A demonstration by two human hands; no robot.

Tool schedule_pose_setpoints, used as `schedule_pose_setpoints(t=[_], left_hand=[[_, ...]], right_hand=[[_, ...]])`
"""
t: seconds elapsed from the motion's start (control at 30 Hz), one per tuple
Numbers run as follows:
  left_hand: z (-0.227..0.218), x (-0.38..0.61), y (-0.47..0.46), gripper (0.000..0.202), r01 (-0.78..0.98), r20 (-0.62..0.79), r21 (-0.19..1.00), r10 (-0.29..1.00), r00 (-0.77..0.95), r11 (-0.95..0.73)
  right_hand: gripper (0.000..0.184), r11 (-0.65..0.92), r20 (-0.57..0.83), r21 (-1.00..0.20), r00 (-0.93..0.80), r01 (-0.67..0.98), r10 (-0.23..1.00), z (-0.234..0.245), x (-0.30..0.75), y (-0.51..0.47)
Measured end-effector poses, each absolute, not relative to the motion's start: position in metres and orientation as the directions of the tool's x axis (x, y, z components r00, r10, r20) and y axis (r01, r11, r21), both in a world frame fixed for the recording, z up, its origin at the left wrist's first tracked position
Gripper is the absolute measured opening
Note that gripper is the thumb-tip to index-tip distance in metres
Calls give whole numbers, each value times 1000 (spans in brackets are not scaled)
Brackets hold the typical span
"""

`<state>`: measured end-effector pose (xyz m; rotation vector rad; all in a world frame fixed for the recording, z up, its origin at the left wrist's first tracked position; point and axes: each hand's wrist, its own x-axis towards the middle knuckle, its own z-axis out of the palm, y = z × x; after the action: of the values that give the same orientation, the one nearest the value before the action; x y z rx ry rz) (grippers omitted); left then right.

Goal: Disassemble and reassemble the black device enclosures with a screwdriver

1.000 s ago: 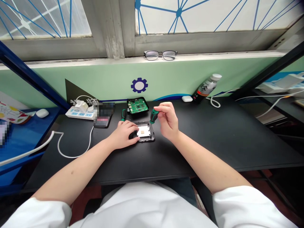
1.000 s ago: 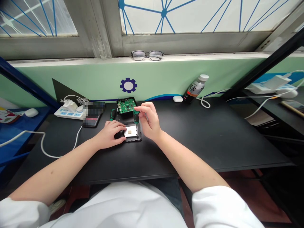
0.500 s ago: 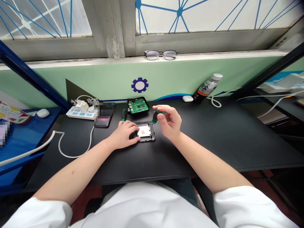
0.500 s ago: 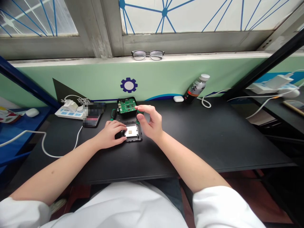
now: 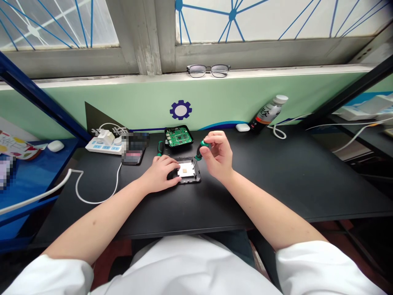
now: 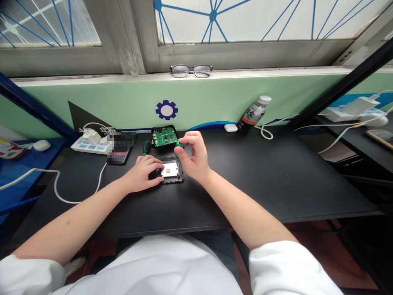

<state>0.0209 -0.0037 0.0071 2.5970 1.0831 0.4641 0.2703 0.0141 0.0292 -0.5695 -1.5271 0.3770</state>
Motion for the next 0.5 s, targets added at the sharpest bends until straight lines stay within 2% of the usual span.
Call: schedule_pose_setpoints(t=[0.17,0.27,0.37,0.5], left_hand=[[5,21,-3,40,631,219,365,722,657,-685],[2,20,-3,50,635,218,351,720,659,-688],[1,20,-3,61,658,211,322,729,651,-681],[1,21,-3,70,676,156,290,731,665,-677]], right_hand=[[32,744,744,-667,35,-21,668,24,264,12],[26,766,766,-642,22,-37,643,23,265,9],[16,788,788,-615,-23,-6,615,24,270,9],[26,824,821,-551,-91,129,563,27,276,11]])
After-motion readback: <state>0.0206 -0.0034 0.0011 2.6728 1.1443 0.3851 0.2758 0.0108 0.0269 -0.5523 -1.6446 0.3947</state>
